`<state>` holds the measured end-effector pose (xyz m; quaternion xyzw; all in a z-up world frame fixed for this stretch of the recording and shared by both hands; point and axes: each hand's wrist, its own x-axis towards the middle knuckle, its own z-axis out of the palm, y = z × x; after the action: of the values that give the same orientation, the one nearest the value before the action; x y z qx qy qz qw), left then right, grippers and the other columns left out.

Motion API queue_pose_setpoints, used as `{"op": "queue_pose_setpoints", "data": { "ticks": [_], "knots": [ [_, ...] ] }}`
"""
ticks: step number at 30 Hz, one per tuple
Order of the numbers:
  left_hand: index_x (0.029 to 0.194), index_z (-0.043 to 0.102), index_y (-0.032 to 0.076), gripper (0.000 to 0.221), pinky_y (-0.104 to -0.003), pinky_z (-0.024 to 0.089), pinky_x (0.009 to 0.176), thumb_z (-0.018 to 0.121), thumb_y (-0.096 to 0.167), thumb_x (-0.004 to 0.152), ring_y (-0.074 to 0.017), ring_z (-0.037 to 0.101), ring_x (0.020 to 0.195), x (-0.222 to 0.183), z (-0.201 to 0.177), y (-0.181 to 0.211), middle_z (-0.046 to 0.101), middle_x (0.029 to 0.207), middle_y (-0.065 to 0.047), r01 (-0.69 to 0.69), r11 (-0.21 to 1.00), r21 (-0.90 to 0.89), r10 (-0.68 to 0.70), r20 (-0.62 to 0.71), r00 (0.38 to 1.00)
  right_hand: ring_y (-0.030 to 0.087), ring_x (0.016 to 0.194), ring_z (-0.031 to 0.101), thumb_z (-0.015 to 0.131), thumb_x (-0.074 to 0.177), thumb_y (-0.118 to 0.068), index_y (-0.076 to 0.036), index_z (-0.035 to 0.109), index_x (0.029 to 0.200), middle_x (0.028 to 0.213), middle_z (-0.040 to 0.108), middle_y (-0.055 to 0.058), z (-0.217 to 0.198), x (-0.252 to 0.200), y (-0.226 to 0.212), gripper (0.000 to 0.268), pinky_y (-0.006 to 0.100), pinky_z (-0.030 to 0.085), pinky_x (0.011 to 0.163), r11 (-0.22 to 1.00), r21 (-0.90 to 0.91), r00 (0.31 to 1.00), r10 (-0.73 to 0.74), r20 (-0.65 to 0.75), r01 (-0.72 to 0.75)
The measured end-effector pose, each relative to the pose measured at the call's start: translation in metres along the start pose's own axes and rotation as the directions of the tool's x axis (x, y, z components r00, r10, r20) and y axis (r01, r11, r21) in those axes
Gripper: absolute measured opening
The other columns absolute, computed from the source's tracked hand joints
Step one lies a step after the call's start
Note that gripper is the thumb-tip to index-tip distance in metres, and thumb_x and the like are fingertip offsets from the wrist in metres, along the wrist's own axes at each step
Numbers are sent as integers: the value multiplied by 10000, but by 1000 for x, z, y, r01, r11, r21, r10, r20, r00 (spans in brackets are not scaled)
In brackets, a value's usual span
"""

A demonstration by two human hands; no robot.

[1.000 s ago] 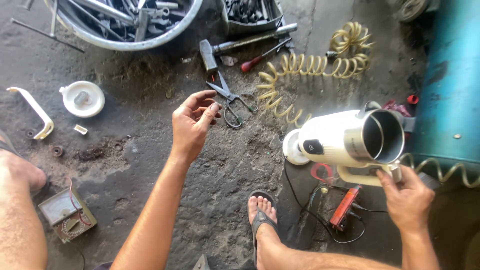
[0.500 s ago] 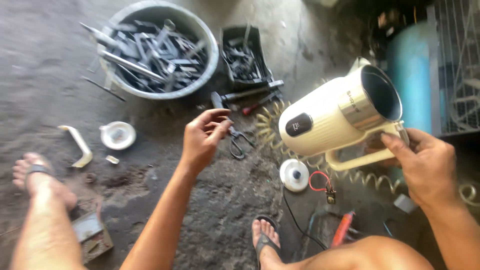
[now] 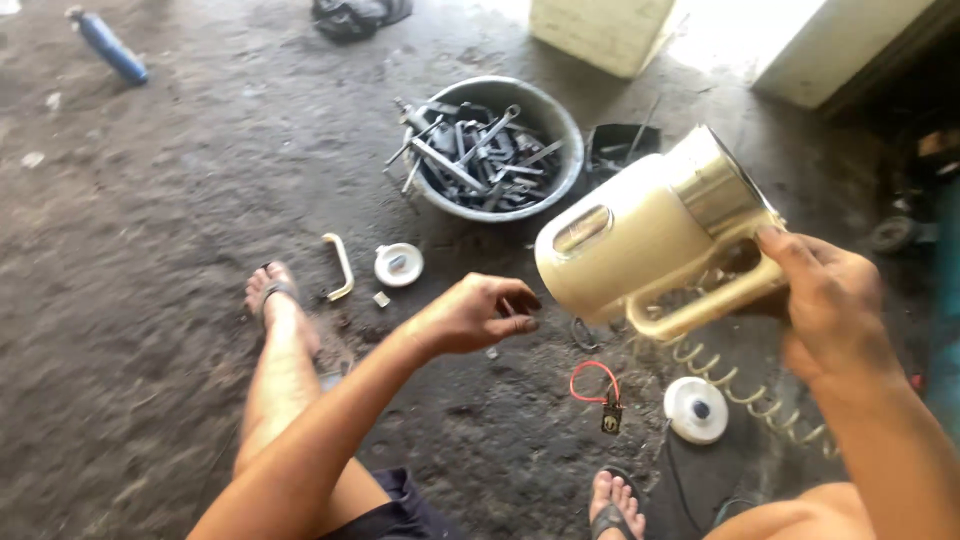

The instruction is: Repairing an electric kettle by stripping wires and testing internal components.

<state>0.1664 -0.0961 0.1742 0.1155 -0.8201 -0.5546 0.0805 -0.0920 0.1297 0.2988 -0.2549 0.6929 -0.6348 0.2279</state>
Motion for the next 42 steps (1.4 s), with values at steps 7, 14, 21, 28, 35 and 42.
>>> {"op": "queue_pose_setpoints", "data": {
  "ticks": [7, 14, 21, 28, 35, 42],
  "knots": [
    [1281, 671, 57, 489, -367, 584, 902, 766, 181, 817, -216, 707, 1054, -42, 19, -47, 722, 1250, -116, -109, 989, 97, 100, 101, 990, 204, 834, 707, 713, 961, -221, 32, 685, 1124, 1006, 714, 88, 91, -4, 15, 302, 383, 627, 742, 982, 150, 993, 116, 8, -116],
    [1380, 629, 86, 544, -359, 560, 951, 722, 256, 872, -198, 722, 1073, -46, 11, -96, 731, 1291, -99, -107, 989, -105, 117, 95, 989, 256, 805, 725, 709, 973, -271, 49, 651, 1127, 1003, 706, 121, 143, -9, 46, 359, 441, 639, 661, 966, 195, 981, 185, -52, -171],
    [1171, 775, 85, 341, -322, 592, 882, 781, 276, 889, -160, 758, 959, -31, 26, -130, 810, 1059, -69, 13, 984, -177, 32, 248, 968, 209, 811, 701, 719, 977, -236, 9, 660, 1122, 965, 689, 80, 157, 18, 143, 291, 405, 621, 709, 890, 374, 953, 299, -45, -262],
    [1089, 795, 54, 289, -314, 588, 795, 816, 218, 852, -136, 755, 845, -54, 28, -207, 811, 958, -67, 253, 965, -72, -237, 176, 955, 191, 784, 686, 662, 991, -250, -12, 657, 1098, 929, 671, 69, 192, 38, 237, 262, 460, 633, 704, 764, 515, 899, 436, 29, -387],
    [1135, 727, -29, 332, -274, 583, 599, 822, 71, 834, -124, 714, 730, -52, 29, -240, 787, 911, -104, 607, 633, -480, -625, 145, 767, 261, 794, 696, 641, 1004, -289, 0, 635, 1098, 901, 654, 94, 207, 37, 342, 304, 498, 639, 745, 712, 541, 874, 476, 96, -447],
    [1166, 704, -69, 384, -261, 585, 642, 828, 49, 822, -132, 729, 766, -34, 40, -248, 791, 925, -111, 608, 538, -584, -700, 91, 708, 290, 803, 718, 637, 994, -321, -48, 640, 1122, 875, 649, 74, 205, 42, 394, 302, 497, 608, 799, 657, 541, 826, 547, 137, -525]
  ]
}}
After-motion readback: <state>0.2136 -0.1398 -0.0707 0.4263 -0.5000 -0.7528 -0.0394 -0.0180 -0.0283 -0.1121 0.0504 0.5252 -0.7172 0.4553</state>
